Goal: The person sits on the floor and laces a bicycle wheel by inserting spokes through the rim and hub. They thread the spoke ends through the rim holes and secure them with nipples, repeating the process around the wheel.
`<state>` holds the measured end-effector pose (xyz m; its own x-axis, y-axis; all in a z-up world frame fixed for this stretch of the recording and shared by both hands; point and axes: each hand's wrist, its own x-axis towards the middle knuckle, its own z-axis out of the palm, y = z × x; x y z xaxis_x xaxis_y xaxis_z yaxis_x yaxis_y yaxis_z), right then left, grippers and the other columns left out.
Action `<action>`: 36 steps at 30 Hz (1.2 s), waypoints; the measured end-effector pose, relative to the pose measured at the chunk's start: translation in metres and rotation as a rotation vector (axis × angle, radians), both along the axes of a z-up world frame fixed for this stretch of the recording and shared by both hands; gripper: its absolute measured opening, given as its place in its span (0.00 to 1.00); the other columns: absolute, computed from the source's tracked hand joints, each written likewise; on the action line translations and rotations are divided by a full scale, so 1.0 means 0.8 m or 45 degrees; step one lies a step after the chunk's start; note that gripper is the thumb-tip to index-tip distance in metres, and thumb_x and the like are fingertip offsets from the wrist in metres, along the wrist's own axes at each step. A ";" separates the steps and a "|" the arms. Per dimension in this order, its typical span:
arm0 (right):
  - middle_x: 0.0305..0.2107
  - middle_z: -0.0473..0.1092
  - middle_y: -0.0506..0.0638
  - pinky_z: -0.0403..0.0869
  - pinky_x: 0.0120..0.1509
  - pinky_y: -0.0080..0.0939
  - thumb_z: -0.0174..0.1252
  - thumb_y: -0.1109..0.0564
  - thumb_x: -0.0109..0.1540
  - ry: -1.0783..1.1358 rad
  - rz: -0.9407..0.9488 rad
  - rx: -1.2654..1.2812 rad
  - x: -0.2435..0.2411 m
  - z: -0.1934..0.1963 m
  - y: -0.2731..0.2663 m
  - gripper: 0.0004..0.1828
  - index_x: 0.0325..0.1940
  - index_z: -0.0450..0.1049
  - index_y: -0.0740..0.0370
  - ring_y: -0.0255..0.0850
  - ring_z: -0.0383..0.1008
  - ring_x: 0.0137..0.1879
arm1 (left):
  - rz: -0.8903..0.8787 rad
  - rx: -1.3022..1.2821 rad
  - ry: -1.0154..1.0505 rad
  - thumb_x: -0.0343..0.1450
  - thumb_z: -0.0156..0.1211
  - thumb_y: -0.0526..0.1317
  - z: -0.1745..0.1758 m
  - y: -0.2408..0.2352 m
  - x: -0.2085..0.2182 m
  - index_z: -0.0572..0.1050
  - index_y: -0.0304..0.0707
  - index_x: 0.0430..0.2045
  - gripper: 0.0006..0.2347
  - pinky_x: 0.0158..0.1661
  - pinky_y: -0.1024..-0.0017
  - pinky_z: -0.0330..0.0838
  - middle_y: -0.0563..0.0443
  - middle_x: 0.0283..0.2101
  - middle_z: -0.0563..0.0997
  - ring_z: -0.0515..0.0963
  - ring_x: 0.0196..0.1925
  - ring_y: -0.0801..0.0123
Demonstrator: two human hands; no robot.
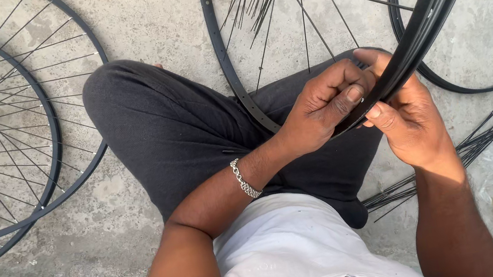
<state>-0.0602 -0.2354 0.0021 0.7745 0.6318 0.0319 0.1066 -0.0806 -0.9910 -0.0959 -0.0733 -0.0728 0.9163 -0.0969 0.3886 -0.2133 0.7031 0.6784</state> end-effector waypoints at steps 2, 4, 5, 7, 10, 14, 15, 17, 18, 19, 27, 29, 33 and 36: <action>0.42 0.69 0.46 0.70 0.49 0.28 0.58 0.47 0.72 -0.014 -0.047 -0.003 -0.007 -0.010 -0.009 0.34 0.76 0.59 0.70 0.29 0.68 0.44 | 0.030 0.010 -0.015 0.84 0.49 0.46 -0.001 -0.004 0.002 0.70 0.36 0.40 0.12 0.38 0.81 0.72 0.58 0.33 0.73 0.73 0.35 0.85; 0.39 0.68 0.45 0.68 0.44 0.26 0.57 0.47 0.75 -0.113 -0.066 -0.019 -0.013 -0.021 -0.012 0.29 0.72 0.64 0.71 0.27 0.66 0.40 | 0.072 0.082 -0.022 0.83 0.48 0.47 -0.003 -0.007 0.004 0.71 0.38 0.42 0.12 0.39 0.80 0.75 0.58 0.33 0.74 0.75 0.36 0.85; 0.40 0.68 0.45 0.67 0.44 0.25 0.57 0.47 0.75 -0.153 -0.077 -0.027 -0.015 -0.023 -0.013 0.28 0.70 0.65 0.71 0.26 0.66 0.39 | 0.059 0.057 -0.036 0.83 0.48 0.47 -0.004 -0.008 0.005 0.71 0.37 0.43 0.12 0.40 0.79 0.76 0.57 0.36 0.74 0.76 0.37 0.84; 0.41 0.68 0.45 0.67 0.43 0.24 0.56 0.46 0.76 -0.226 -0.101 -0.043 -0.015 -0.024 -0.011 0.27 0.68 0.66 0.71 0.25 0.66 0.40 | 0.032 0.011 -0.072 0.81 0.47 0.48 -0.003 -0.009 0.009 0.71 0.36 0.45 0.13 0.43 0.77 0.76 0.55 0.42 0.76 0.77 0.40 0.82; 0.43 0.69 0.45 0.67 0.46 0.25 0.56 0.45 0.74 -0.190 -0.080 0.006 -0.012 -0.022 -0.006 0.31 0.71 0.62 0.72 0.25 0.66 0.42 | 0.020 -0.003 -0.104 0.84 0.46 0.47 -0.003 -0.008 0.009 0.71 0.37 0.38 0.13 0.46 0.77 0.78 0.56 0.42 0.73 0.78 0.42 0.82; 0.28 0.66 0.41 0.63 0.35 0.21 0.59 0.44 0.72 -0.074 -0.035 0.146 -0.004 -0.022 0.005 0.34 0.72 0.65 0.74 0.23 0.63 0.31 | 0.063 0.017 -0.131 0.85 0.45 0.46 -0.003 -0.007 0.010 0.71 0.38 0.41 0.12 0.48 0.77 0.78 0.54 0.47 0.73 0.77 0.46 0.81; 0.27 0.66 0.41 0.64 0.35 0.22 0.59 0.44 0.72 -0.076 -0.045 0.143 -0.003 -0.023 0.006 0.34 0.71 0.65 0.75 0.23 0.63 0.30 | 0.063 0.020 -0.127 0.85 0.44 0.46 -0.003 -0.006 0.011 0.71 0.37 0.42 0.12 0.48 0.77 0.78 0.54 0.47 0.73 0.77 0.46 0.81; 0.26 0.65 0.41 0.65 0.34 0.23 0.59 0.44 0.73 -0.078 -0.087 0.126 -0.007 -0.025 0.003 0.34 0.70 0.65 0.76 0.24 0.63 0.29 | 0.066 0.046 -0.127 0.85 0.43 0.46 -0.003 -0.009 0.010 0.71 0.38 0.42 0.12 0.48 0.77 0.78 0.54 0.47 0.73 0.78 0.46 0.82; 0.26 0.65 0.41 0.65 0.33 0.23 0.59 0.43 0.72 -0.081 -0.076 0.131 -0.006 -0.026 0.001 0.34 0.70 0.65 0.76 0.24 0.63 0.29 | 0.083 0.072 -0.136 0.85 0.42 0.46 -0.003 -0.010 0.012 0.71 0.38 0.42 0.12 0.48 0.78 0.78 0.54 0.47 0.73 0.78 0.46 0.82; 0.25 0.65 0.41 0.65 0.32 0.23 0.59 0.43 0.72 -0.083 -0.066 0.137 -0.006 -0.028 0.001 0.35 0.70 0.65 0.76 0.24 0.63 0.28 | 0.100 0.098 -0.145 0.85 0.41 0.46 -0.002 -0.010 0.012 0.71 0.39 0.42 0.13 0.48 0.78 0.79 0.54 0.47 0.73 0.78 0.46 0.82; 0.39 0.69 0.52 0.70 0.45 0.25 0.61 0.45 0.72 -0.069 -0.100 0.166 -0.006 -0.028 0.002 0.37 0.73 0.60 0.75 0.30 0.70 0.42 | 0.122 0.180 -0.064 0.83 0.45 0.48 -0.003 -0.013 0.012 0.70 0.40 0.40 0.12 0.45 0.75 0.75 0.57 0.35 0.73 0.75 0.38 0.82; 0.60 0.70 0.66 0.76 0.65 0.36 0.64 0.41 0.70 -0.038 -0.035 0.145 -0.002 -0.024 0.006 0.45 0.77 0.49 0.69 0.43 0.76 0.64 | 0.145 0.168 -0.080 0.84 0.46 0.48 -0.004 -0.013 0.010 0.69 0.40 0.37 0.13 0.43 0.75 0.73 0.57 0.32 0.72 0.72 0.35 0.81; 0.67 0.63 0.75 0.71 0.74 0.49 0.66 0.32 0.63 0.042 0.116 0.095 0.019 -0.022 0.021 0.55 0.79 0.49 0.67 0.54 0.70 0.69 | 0.125 0.109 -0.071 0.84 0.47 0.47 -0.002 -0.011 0.004 0.67 0.39 0.35 0.13 0.42 0.75 0.72 0.58 0.30 0.73 0.73 0.34 0.81; 0.67 0.62 0.76 0.67 0.81 0.52 0.67 0.30 0.60 0.009 0.206 0.096 0.036 -0.023 0.027 0.53 0.73 0.57 0.70 0.56 0.67 0.73 | 0.117 0.094 -0.038 0.82 0.48 0.46 0.002 -0.010 0.001 0.68 0.39 0.35 0.11 0.42 0.74 0.76 0.58 0.31 0.76 0.78 0.36 0.80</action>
